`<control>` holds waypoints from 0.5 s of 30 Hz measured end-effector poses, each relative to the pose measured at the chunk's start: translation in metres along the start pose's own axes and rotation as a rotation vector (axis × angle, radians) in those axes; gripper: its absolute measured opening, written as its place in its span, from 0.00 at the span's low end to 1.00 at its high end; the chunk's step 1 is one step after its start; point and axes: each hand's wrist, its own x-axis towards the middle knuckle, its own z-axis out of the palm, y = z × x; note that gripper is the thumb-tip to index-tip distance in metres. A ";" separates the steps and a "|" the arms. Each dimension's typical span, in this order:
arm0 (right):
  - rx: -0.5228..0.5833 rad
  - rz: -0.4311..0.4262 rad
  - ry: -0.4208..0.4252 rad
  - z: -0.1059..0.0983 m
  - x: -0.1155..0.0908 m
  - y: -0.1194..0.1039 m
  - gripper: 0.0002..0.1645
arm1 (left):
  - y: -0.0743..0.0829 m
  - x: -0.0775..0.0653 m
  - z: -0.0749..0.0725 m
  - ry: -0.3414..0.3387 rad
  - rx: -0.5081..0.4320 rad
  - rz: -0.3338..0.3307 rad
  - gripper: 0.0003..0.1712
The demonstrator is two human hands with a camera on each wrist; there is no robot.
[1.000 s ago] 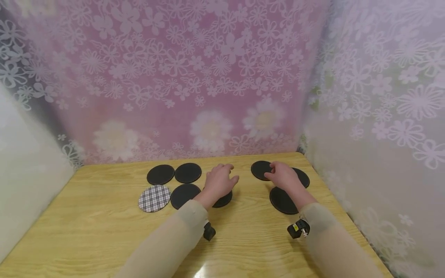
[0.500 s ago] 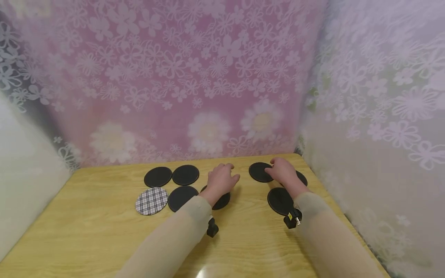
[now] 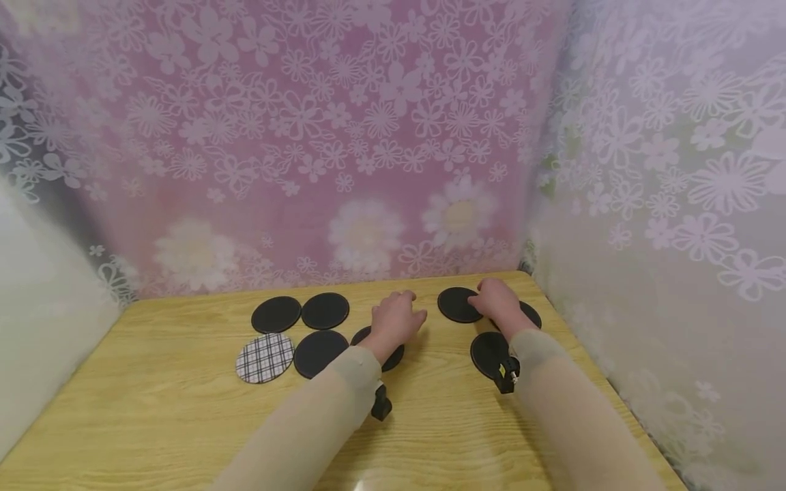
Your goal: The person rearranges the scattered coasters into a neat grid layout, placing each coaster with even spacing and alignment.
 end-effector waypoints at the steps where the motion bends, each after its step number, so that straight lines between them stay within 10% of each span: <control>1: 0.000 0.001 -0.007 0.001 0.001 0.000 0.34 | 0.000 0.000 0.001 0.000 0.000 -0.002 0.27; 15: -0.007 0.011 -0.047 0.005 0.012 0.008 0.23 | 0.003 0.001 0.016 0.005 0.031 0.005 0.26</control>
